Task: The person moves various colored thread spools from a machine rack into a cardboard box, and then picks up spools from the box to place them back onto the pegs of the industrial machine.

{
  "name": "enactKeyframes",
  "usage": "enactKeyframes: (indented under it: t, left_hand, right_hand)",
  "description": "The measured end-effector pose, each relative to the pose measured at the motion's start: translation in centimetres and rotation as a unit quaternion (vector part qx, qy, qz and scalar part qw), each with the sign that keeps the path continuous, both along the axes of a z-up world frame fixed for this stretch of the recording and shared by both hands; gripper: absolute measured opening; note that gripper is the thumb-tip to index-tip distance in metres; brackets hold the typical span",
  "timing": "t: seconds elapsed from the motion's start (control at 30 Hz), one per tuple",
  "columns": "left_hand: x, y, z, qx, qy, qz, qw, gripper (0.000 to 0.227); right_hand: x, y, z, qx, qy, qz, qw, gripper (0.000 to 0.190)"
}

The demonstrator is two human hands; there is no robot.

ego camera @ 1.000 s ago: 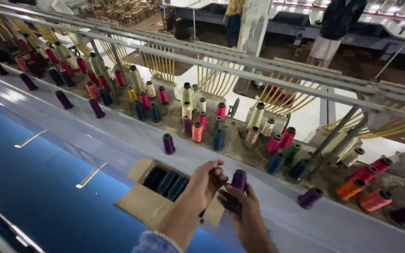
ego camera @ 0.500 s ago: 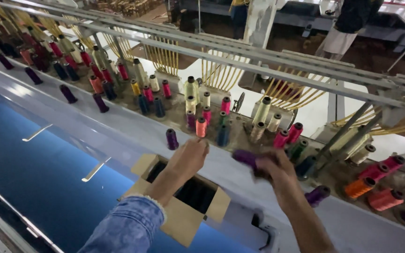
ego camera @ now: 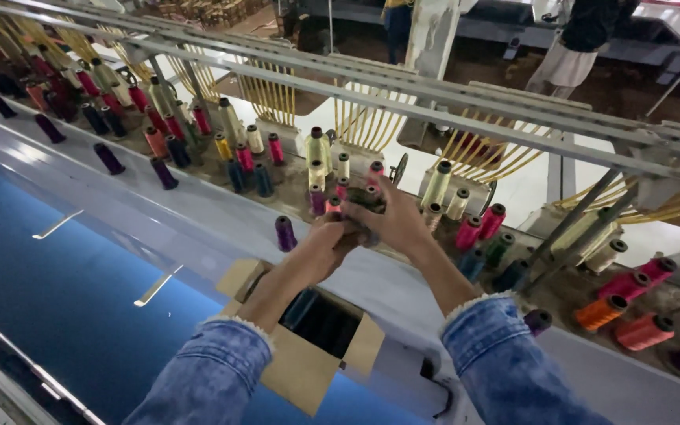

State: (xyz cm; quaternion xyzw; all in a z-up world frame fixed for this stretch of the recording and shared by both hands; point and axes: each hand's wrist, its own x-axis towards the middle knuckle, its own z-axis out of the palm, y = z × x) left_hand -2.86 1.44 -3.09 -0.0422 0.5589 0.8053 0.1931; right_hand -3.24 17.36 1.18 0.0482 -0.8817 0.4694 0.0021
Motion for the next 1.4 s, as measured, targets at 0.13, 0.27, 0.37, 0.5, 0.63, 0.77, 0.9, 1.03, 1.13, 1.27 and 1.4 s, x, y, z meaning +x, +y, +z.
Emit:
enactKeyframes:
  t: [0.13,0.27,0.37,0.5,0.63,0.77,0.9,1.03,1.13,1.27,1.4]
  left_hand:
    - [-0.4,-0.7,-4.2,-0.302,0.214,-0.028,0.928,0.02]
    - [2.7,1.9,-2.4,0.01,-0.07,0.104,0.992,0.027]
    - [3.2,3.5,-4.0,0.061,-0.085,0.095,0.99,0.023]
    - [4.8,4.1,-4.3,0.066,-0.107,0.099,0.987,0.022]
    - [5.8,4.1,-5.1,0.047,-0.104,0.029,0.993,0.025]
    - [6.8,3.5,-1.8,-0.004,-0.121,0.025,0.992,0.037]
    - [6.1,2.5,-3.3,0.002,-0.135,0.039,0.99,0.034]
    - [6.0,0.8,-7.2,-0.035,-0.138,0.041,0.989,0.038]
    - [7.1,-0.1,-6.4,-0.047,-0.165,0.072,0.982,0.037]
    - [8.5,-1.1,-3.6,-0.018,-0.234,0.169,0.957,0.025]
    - [6.7,-2.8,-7.0,-0.08,-0.267,0.173,0.945,0.026]
  right_hand:
    - [2.0,1.1,-1.4,0.007,0.058,-0.023,0.998,0.059]
    - [6.8,1.5,-1.3,0.041,0.032,-0.116,0.992,0.044]
    - [7.8,0.9,-3.9,-0.013,-0.065,-0.064,0.996,0.058]
    - [7.8,0.9,-4.9,-0.072,-0.117,-0.088,0.987,0.051]
    - [9.0,1.9,-5.1,-0.153,-0.143,-0.114,0.971,0.053]
    - [9.9,3.7,-6.5,-0.16,-0.099,-0.147,0.971,0.056]
    - [12.6,4.5,-4.0,-0.229,-0.065,-0.186,0.953,0.048]
    - [15.0,5.6,-2.7,-0.542,-0.044,-0.182,0.819,0.027]
    - [16.7,7.2,-4.4,-0.602,-0.083,-0.178,0.774,0.045]
    - [17.6,7.1,-5.2,-0.359,-0.2,-0.305,0.859,0.044]
    - [18.9,8.1,-7.9,-0.037,-0.235,-0.241,0.941,0.043]
